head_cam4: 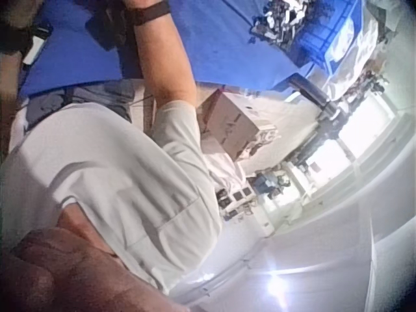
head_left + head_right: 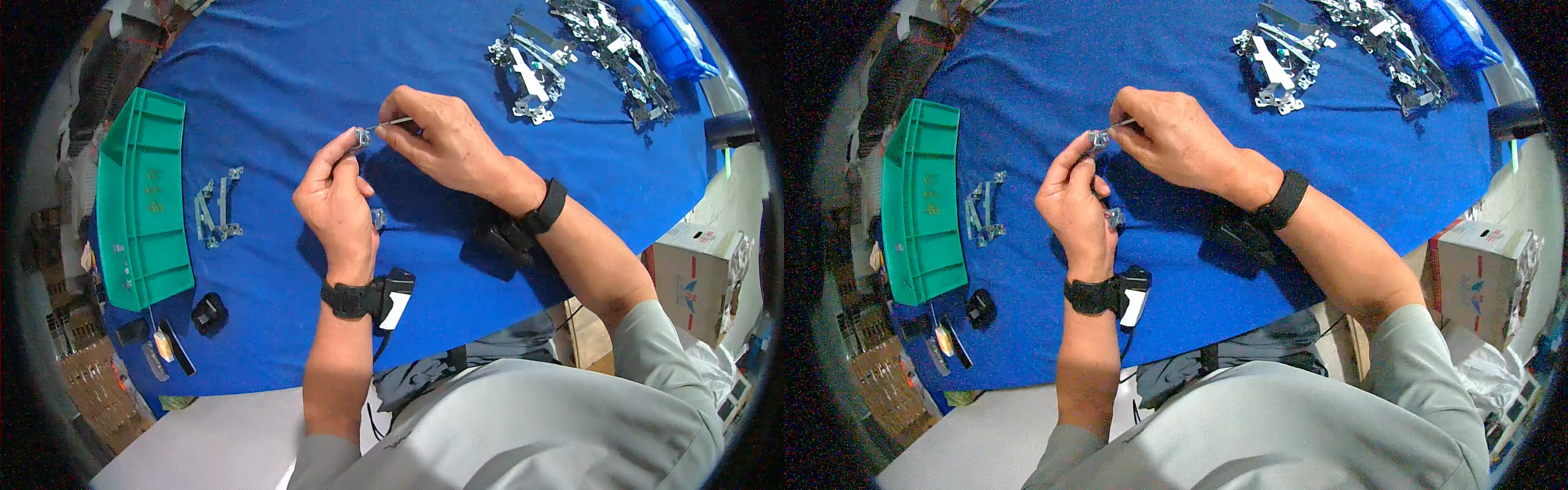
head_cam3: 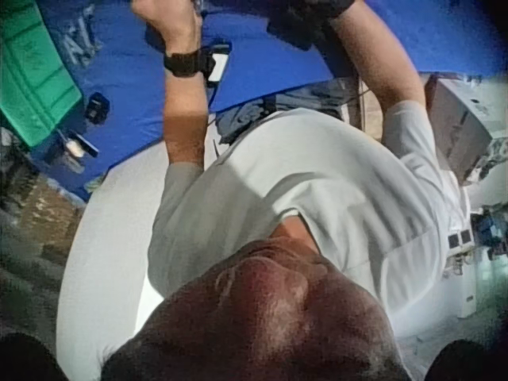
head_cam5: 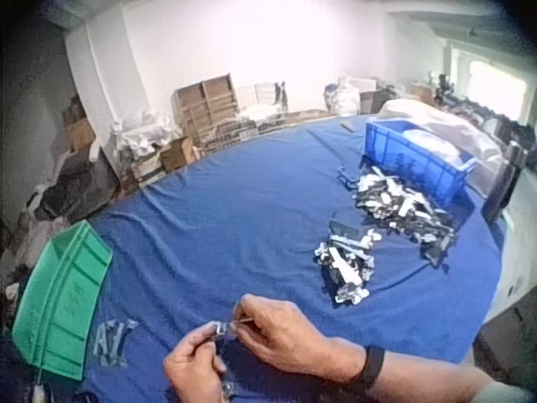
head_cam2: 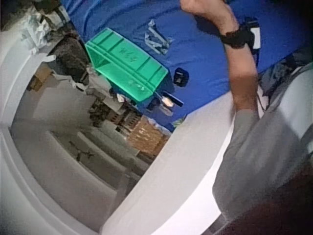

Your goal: Assembling small metal hardware components by inserting screws using a screwdriver.

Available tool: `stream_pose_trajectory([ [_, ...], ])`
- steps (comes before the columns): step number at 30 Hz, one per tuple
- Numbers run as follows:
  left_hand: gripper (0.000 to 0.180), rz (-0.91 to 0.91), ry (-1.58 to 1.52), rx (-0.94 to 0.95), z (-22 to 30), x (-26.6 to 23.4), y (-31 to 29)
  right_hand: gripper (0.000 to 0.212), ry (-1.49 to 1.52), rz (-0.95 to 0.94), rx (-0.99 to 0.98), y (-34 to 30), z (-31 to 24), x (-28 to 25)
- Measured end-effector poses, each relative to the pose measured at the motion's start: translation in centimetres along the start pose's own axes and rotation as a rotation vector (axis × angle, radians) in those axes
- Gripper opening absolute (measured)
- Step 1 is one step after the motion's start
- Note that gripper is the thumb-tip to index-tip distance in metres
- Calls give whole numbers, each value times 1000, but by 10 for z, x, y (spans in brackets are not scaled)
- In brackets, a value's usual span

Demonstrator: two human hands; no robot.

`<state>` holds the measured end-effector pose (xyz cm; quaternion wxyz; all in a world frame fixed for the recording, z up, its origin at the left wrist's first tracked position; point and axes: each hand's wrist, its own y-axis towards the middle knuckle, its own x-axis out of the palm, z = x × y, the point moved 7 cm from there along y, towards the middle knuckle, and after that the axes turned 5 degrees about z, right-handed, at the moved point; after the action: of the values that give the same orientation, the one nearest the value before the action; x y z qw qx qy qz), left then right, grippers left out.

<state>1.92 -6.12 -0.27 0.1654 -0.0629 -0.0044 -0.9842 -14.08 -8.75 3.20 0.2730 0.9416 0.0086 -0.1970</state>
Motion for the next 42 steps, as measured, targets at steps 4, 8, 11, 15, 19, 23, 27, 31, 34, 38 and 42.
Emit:
stream_pose_trajectory([
  [4,25,15,9,8,0,1,1,15,2,-30,-75,-1,-5,1],
  [8,25,-9,19,9,0,0,1,14,6,-29,-91,-1,-8,2],
  [11,25,-19,7,20,0,0,1,13,18,-31,-68,-1,-7,3],
  [15,25,-22,4,28,0,2,1,13,10,-22,-84,-1,-6,4],
  [19,25,-30,10,39,-1,2,0,13,8,-20,-80,-1,-7,3],
  [23,27,-9,51,57,1,2,0,14,-70,-48,-64,0,-7,3],
  [27,27,15,43,54,2,0,0,18,-33,2,-50,-1,-7,5],
  [31,27,-12,52,91,2,1,-1,17,-16,-14,-98,-2,-7,6],
  [34,27,6,76,86,2,1,0,16,-92,-48,-112,-3,-6,7],
  [38,27,-21,106,74,0,0,0,16,-63,-16,-46,-1,-8,6],
  [42,28,-16,101,69,1,1,-1,17,-66,-19,-86,-2,-4,7],
])
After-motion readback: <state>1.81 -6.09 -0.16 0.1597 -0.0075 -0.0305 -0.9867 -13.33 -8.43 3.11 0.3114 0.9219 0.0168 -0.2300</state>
